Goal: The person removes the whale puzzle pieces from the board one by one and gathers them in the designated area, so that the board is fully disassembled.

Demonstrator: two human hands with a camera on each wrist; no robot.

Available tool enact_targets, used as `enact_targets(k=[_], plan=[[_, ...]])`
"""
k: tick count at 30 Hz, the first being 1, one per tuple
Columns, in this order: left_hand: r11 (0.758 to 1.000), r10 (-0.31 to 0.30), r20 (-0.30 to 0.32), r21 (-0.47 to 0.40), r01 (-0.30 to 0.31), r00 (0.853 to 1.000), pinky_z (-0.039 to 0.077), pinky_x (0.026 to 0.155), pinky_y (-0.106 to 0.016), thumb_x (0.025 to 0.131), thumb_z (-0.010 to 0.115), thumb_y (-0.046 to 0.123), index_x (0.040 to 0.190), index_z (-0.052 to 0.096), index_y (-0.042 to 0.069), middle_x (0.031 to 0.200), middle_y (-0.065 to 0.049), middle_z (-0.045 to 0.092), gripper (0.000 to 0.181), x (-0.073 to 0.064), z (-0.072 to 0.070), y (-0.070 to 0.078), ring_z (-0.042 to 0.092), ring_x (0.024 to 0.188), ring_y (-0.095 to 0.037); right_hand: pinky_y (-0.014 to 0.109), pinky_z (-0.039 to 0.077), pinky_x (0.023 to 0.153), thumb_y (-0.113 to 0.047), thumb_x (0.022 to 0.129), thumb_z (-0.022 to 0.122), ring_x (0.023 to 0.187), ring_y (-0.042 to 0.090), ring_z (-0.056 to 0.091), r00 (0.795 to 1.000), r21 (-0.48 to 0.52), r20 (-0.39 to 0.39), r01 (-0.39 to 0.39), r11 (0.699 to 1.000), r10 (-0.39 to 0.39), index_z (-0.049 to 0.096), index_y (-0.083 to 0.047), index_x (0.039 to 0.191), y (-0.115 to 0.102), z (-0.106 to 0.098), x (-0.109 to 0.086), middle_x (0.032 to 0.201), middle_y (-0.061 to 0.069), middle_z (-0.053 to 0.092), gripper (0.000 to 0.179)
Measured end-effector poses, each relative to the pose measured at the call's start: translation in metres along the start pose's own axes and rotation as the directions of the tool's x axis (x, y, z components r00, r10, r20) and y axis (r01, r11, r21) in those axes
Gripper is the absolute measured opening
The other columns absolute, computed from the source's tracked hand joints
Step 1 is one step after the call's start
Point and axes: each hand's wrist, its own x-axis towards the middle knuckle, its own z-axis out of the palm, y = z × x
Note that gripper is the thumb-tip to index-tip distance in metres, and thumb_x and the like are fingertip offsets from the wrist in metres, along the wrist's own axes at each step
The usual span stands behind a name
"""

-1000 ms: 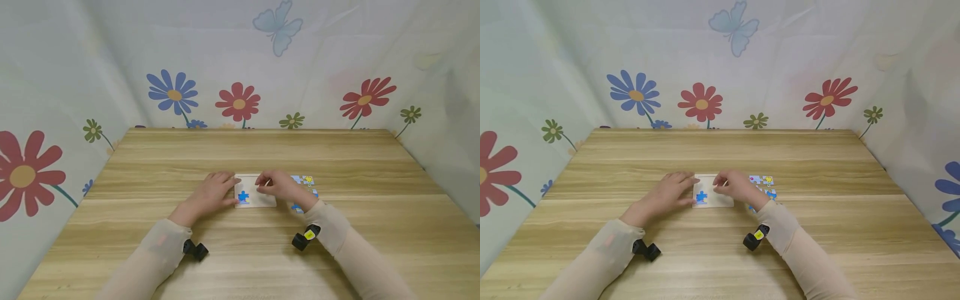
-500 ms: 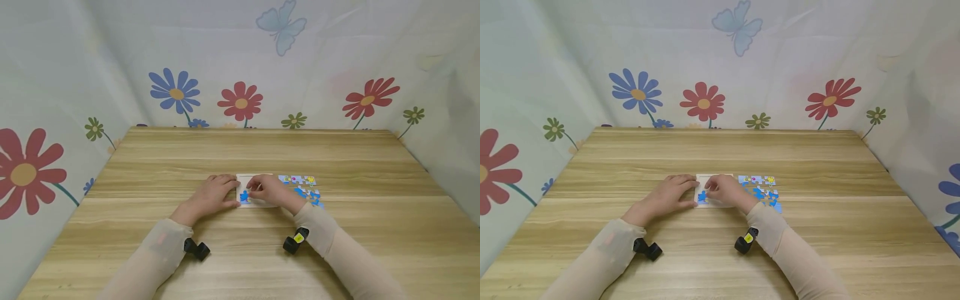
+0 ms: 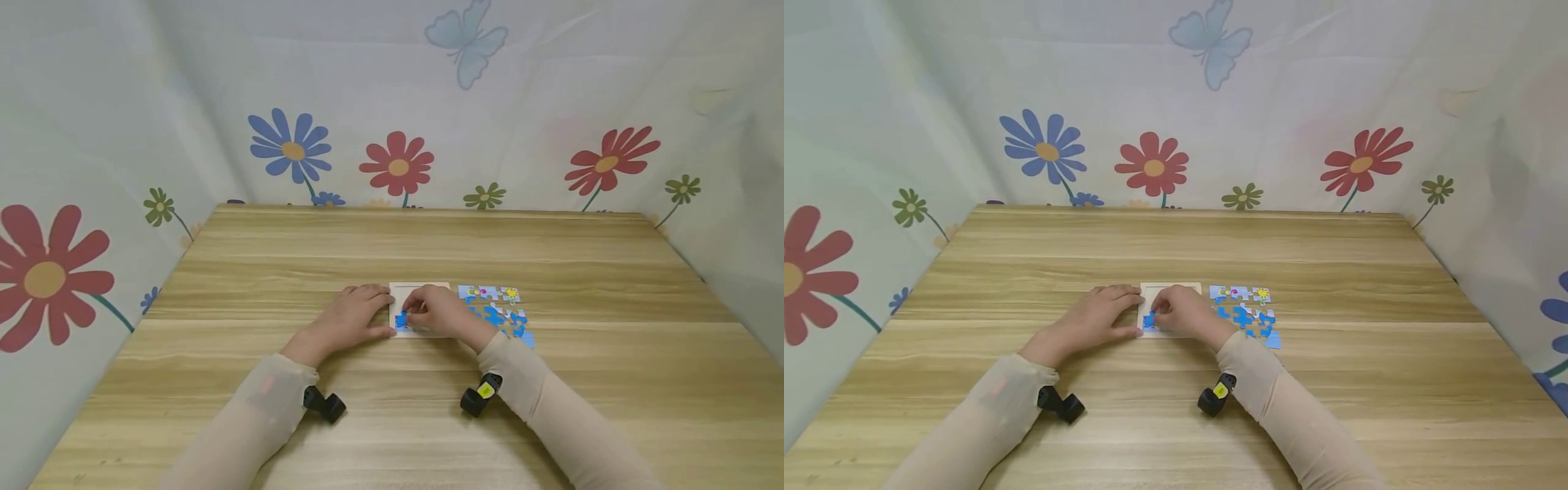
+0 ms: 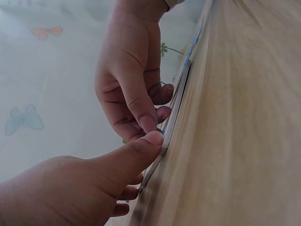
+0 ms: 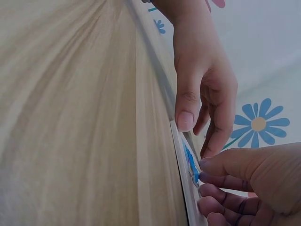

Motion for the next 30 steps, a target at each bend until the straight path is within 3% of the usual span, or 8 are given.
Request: enact_targets(k=[30], plan=[[1.000,-0.006,0.015,-0.012,0.006,1.000,0.035,0.112,-0.048,0.089,0.061,0.052,0.134,0.055,0.010,0.143,-0.009,0.051,0.061,0.0003,-0.0006,-0.0003,0.044,0.136,-0.027,0.022,0.046,0.067,-0.005,0.084,0.066,0.071,0.010,0.056,0.999,0.089,-0.034,0.026,0.996,-0.024,0.065,-0.008,0.096,0.0016,0.0000,-0.0010,0.084,0.003,0.065,0.013]])
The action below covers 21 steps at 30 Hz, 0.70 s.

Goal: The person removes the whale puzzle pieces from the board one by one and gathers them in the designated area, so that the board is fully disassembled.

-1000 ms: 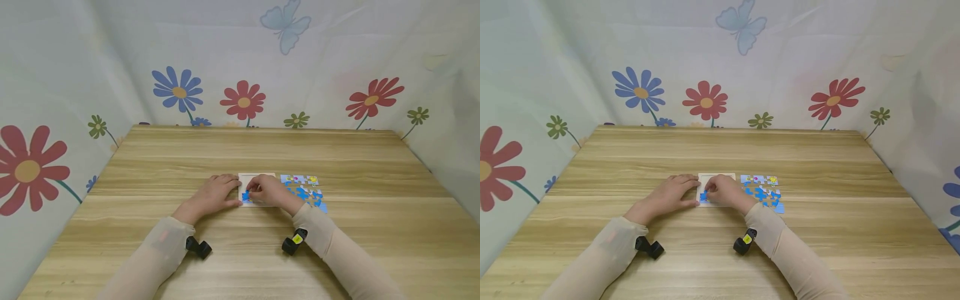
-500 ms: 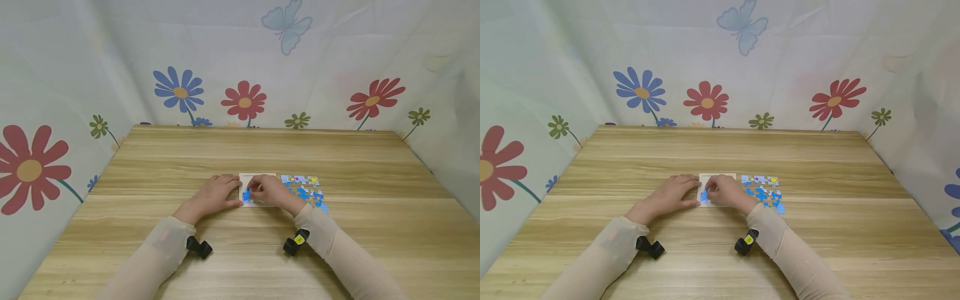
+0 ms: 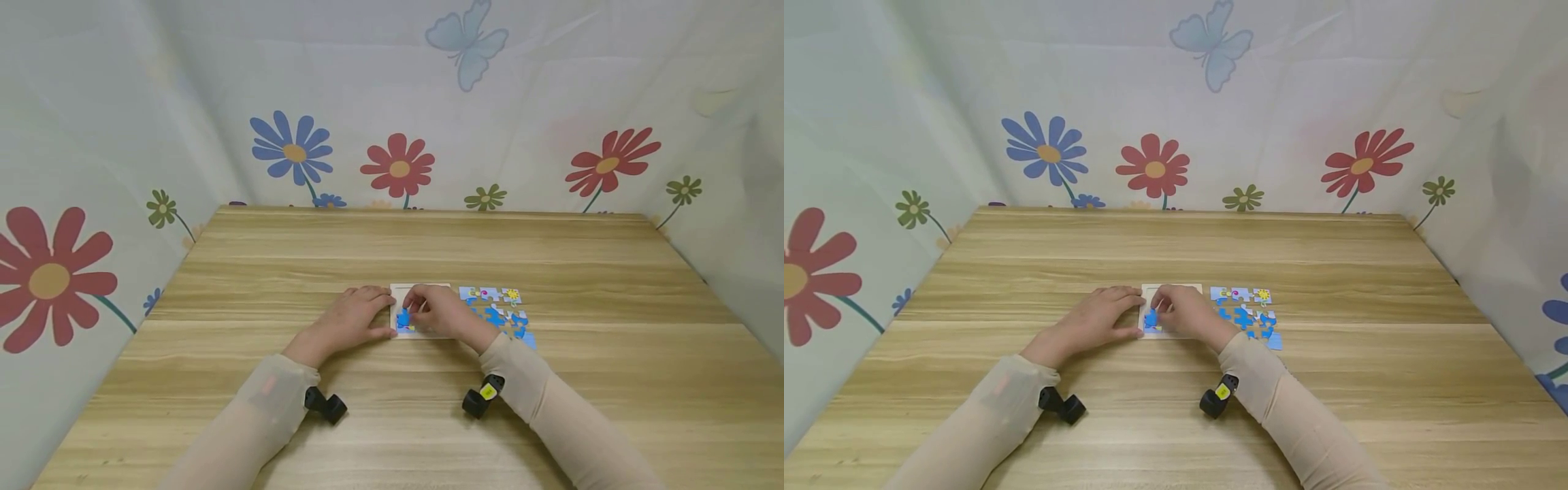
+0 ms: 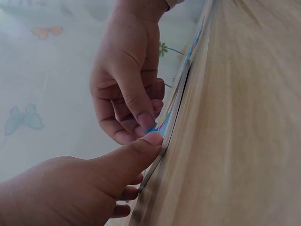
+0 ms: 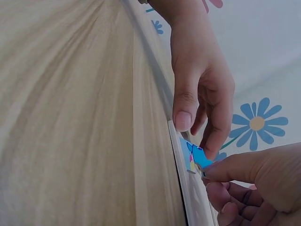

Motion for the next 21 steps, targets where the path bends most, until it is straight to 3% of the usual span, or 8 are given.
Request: enact_targets(k=[21], plan=[[1.000,-0.006,0.007,-0.009,0.006,1.000,0.035,0.112,-0.049,0.089,0.059,0.053,0.135,0.054,0.011,0.145,-0.010,0.049,0.063,-0.0012,-0.0004,0.0004,0.043,0.137,-0.027,0.020,0.044,0.064,-0.006,0.088,0.065,0.072,0.010,0.053,1.000,0.088,-0.011,-0.016,0.996,0.017,0.066,-0.007,0.096,0.0003,-0.0062,-0.0005,0.084,0.005,0.063,0.008]])
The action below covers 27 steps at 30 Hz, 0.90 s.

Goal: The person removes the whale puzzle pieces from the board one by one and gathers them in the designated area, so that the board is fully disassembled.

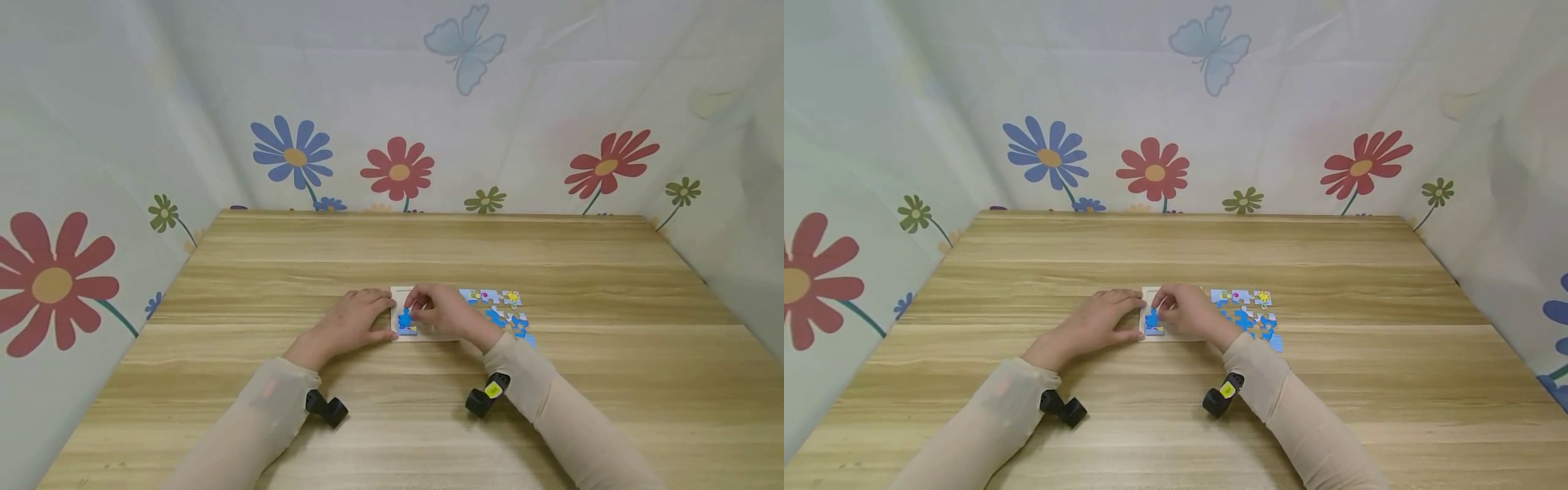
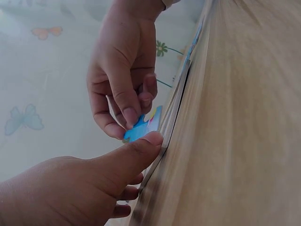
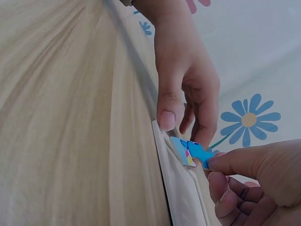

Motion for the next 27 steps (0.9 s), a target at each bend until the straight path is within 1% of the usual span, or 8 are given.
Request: enact_targets(k=[7,9,15,19,27], plan=[[1.000,0.001,-0.006,-0.007,-0.001,1.000,0.035,0.111,-0.050,0.089,0.060,0.053,0.136,0.053,0.011,0.144,-0.010,0.050,0.064,0.000,0.001,0.000,0.043,0.136,-0.027,0.019,0.045,0.058,-0.006,0.088,0.065,0.066,0.008,0.053,1.000,0.018,-0.011,0.025,1.000,-0.025,0.066,-0.006,0.097,-0.002,-0.009,-0.004,0.083,0.006,0.064,0.008],[1.000,0.002,-0.008,-0.009,-0.002,1.000,0.035,0.111,-0.050,0.088,0.061,0.053,0.135,0.054,0.011,0.144,-0.010,0.050,0.063,0.000,0.001,0.000,0.044,0.136,-0.028,0.020,0.045,0.058,-0.006,0.089,0.065,0.065,0.009,0.054,1.000,0.022,-0.010,0.021,1.000,-0.021,0.066,-0.006,0.097,-0.003,-0.012,-0.005,0.083,0.007,0.064,0.008],[1.000,0.008,-0.003,0.004,-0.008,1.000,0.036,0.110,-0.050,0.088,0.061,0.053,0.135,0.054,0.011,0.144,-0.010,0.050,0.063,0.000,0.001,0.000,0.044,0.136,-0.028,0.022,0.043,0.057,-0.007,0.091,0.063,0.065,0.012,0.053,0.999,0.031,0.020,-0.025,0.999,0.025,0.065,-0.006,0.100,-0.006,-0.022,-0.009,0.084,0.007,0.061,0.009],[1.000,0.004,-0.004,0.012,-0.004,1.000,0.037,0.110,-0.050,0.089,0.061,0.053,0.135,0.054,0.011,0.144,-0.010,0.050,0.063,0.001,0.002,-0.001,0.044,0.135,-0.028,0.023,0.043,0.057,-0.007,0.092,0.061,0.066,0.013,0.053,0.999,0.041,0.035,-0.026,0.999,0.025,0.064,-0.006,0.101,-0.004,-0.028,-0.011,0.086,0.007,0.061,0.010],[1.000,-0.004,0.008,0.025,0.004,1.000,0.036,0.110,-0.050,0.089,0.060,0.054,0.136,0.053,0.012,0.145,-0.009,0.050,0.063,0.002,0.003,-0.002,0.044,0.136,-0.028,0.025,0.048,0.061,-0.008,0.091,0.063,0.068,0.020,0.057,0.999,0.006,0.012,-0.030,1.000,0.030,0.064,-0.006,0.100,-0.001,-0.038,-0.020,0.085,0.007,0.061,0.009]])
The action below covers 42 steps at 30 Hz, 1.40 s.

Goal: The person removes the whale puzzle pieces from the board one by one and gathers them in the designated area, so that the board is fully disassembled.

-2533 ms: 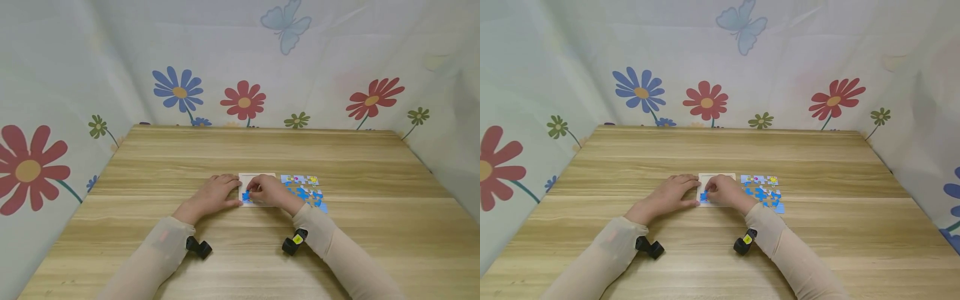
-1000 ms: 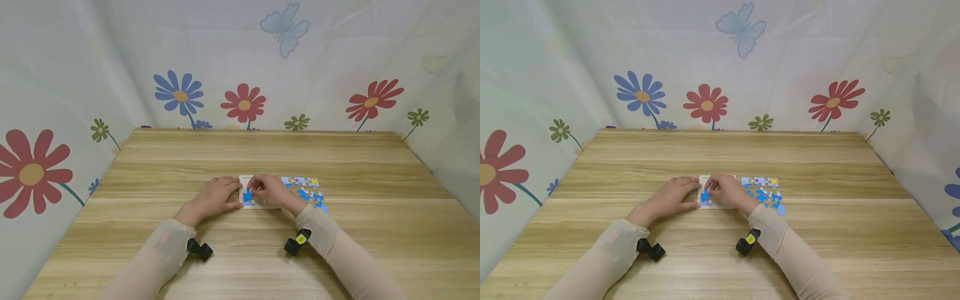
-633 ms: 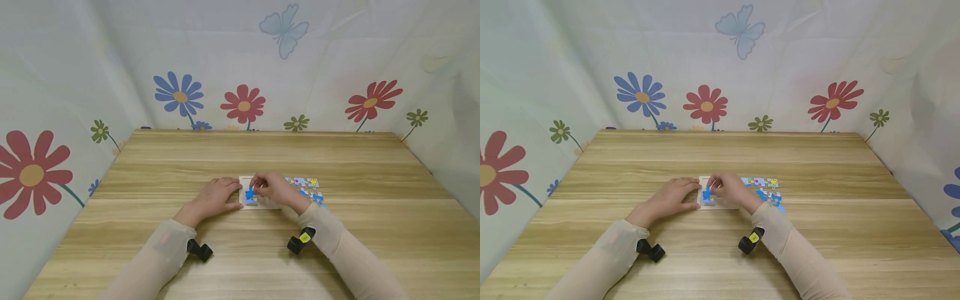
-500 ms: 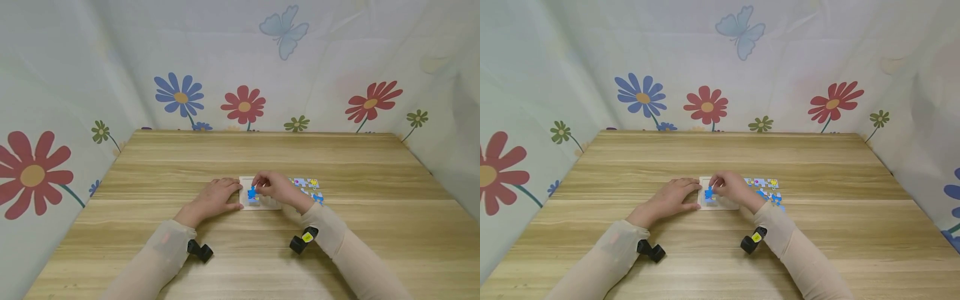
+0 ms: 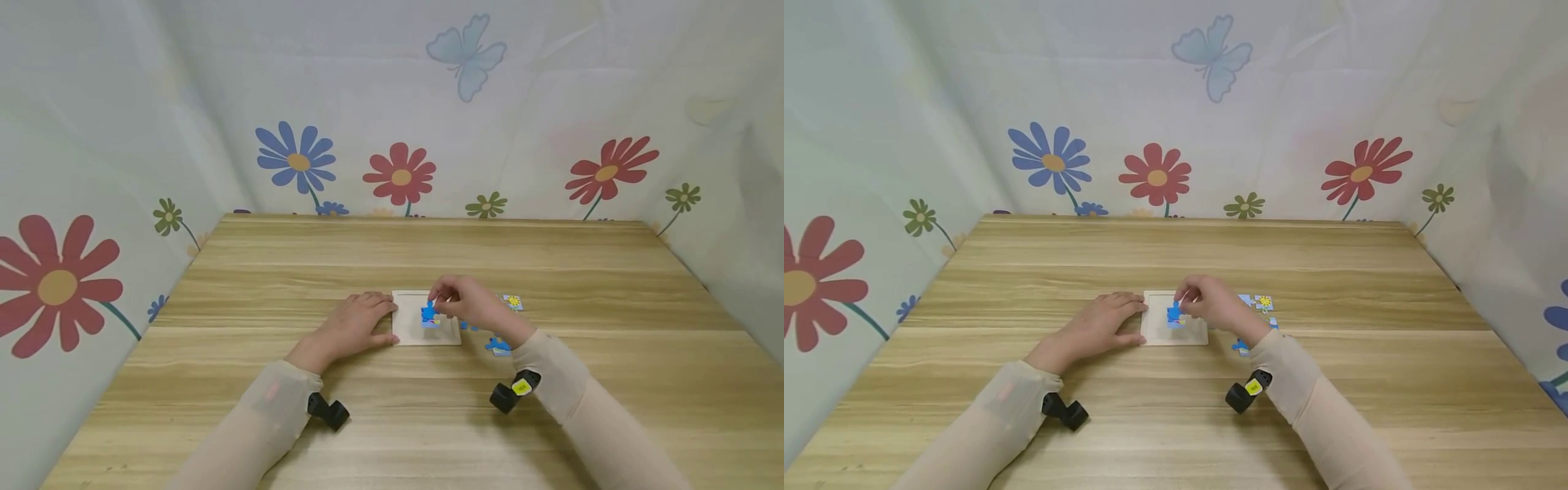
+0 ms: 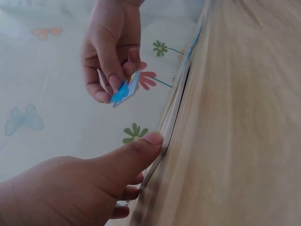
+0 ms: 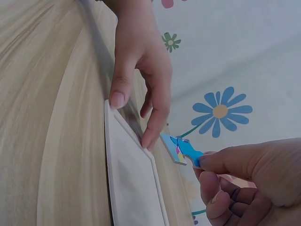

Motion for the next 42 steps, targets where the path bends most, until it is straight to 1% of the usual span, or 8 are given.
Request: enact_targets(k=[6,10,13,18,24,29,36,42], plan=[[1.000,-0.001,-0.004,0.004,0.001,1.000,0.036,0.111,-0.049,0.089,0.060,0.054,0.136,0.053,0.012,0.144,-0.008,0.050,0.064,0.000,0.001,0.000,0.044,0.136,-0.028,0.024,0.049,0.060,-0.006,0.091,0.061,0.068,0.021,0.057,1.000,0.020,-0.010,0.000,1.000,0.000,0.064,-0.005,0.099,0.007,-0.005,-0.007,0.084,0.008,0.061,0.008],[1.000,0.007,-0.013,-0.002,-0.007,1.000,0.036,0.110,-0.049,0.088,0.061,0.054,0.135,0.054,0.012,0.144,-0.008,0.050,0.063,0.000,0.001,0.001,0.044,0.136,-0.028,0.022,0.047,0.059,-0.005,0.091,0.061,0.068,0.017,0.054,1.000,0.033,-0.014,0.008,0.999,-0.008,0.064,-0.005,0.098,0.011,-0.009,-0.010,0.084,0.007,0.060,0.008],[1.000,0.011,-0.015,-0.003,-0.011,1.000,0.036,0.110,-0.049,0.088,0.061,0.053,0.135,0.054,0.012,0.144,-0.008,0.050,0.063,0.000,0.001,0.001,0.044,0.135,-0.028,0.021,0.046,0.060,-0.005,0.091,0.061,0.069,0.015,0.051,1.000,0.026,-0.016,0.012,1.000,-0.012,0.064,-0.005,0.098,0.014,-0.011,-0.012,0.085,0.007,0.060,0.008],[1.000,0.017,-0.018,-0.002,-0.017,1.000,0.036,0.110,-0.048,0.088,0.061,0.053,0.135,0.054,0.012,0.143,-0.008,0.050,0.063,0.000,0.001,0.001,0.044,0.135,-0.028,0.021,0.046,0.060,-0.004,0.091,0.061,0.069,0.014,0.052,1.000,0.009,-0.018,0.017,1.000,-0.017,0.064,-0.004,0.099,0.017,-0.015,-0.018,0.085,0.008,0.062,0.008],[1.000,0.024,-0.030,-0.006,-0.024,0.999,0.037,0.110,-0.048,0.088,0.062,0.052,0.134,0.054,0.011,0.143,-0.009,0.051,0.063,-0.001,0.001,0.000,0.045,0.135,-0.028,0.021,0.043,0.055,-0.004,0.091,0.061,0.065,0.014,0.048,0.999,-0.001,-0.029,0.038,0.999,-0.038,0.064,-0.003,0.098,0.023,-0.017,-0.024,0.082,0.007,0.059,0.007],[1.000,0.020,-0.030,-0.012,-0.020,0.999,0.037,0.110,-0.049,0.088,0.062,0.052,0.134,0.054,0.011,0.143,-0.009,0.051,0.062,-0.002,0.001,0.000,0.045,0.135,-0.028,0.022,0.044,0.051,-0.005,0.092,0.060,0.062,0.013,0.049,0.999,0.013,-0.022,0.025,1.000,-0.025,0.064,-0.002,0.099,0.028,-0.017,-0.028,0.081,0.007,0.059,0.008],[1.000,0.025,-0.032,-0.009,-0.025,0.999,0.037,0.110,-0.048,0.088,0.062,0.052,0.134,0.054,0.011,0.143,-0.009,0.051,0.062,-0.002,0.000,0.000,0.045,0.135,-0.028,0.021,0.044,0.055,-0.003,0.091,0.061,0.064,0.011,0.050,0.999,0.032,-0.024,0.040,0.999,-0.039,0.064,0.002,0.098,0.036,-0.018,-0.034,0.083,0.010,0.062,0.009],[1.000,0.027,-0.028,-0.007,-0.027,0.999,0.037,0.110,-0.048,0.088,0.062,0.052,0.134,0.054,0.011,0.142,-0.009,0.051,0.063,-0.002,-0.001,0.001,0.045,0.134,-0.028,0.019,0.043,0.056,-0.002,0.090,0.061,0.065,0.009,0.048,0.998,0.019,-0.028,0.051,0.999,-0.050,0.064,0.001,0.097,0.043,-0.018,-0.037,0.083,0.009,0.060,0.007]])
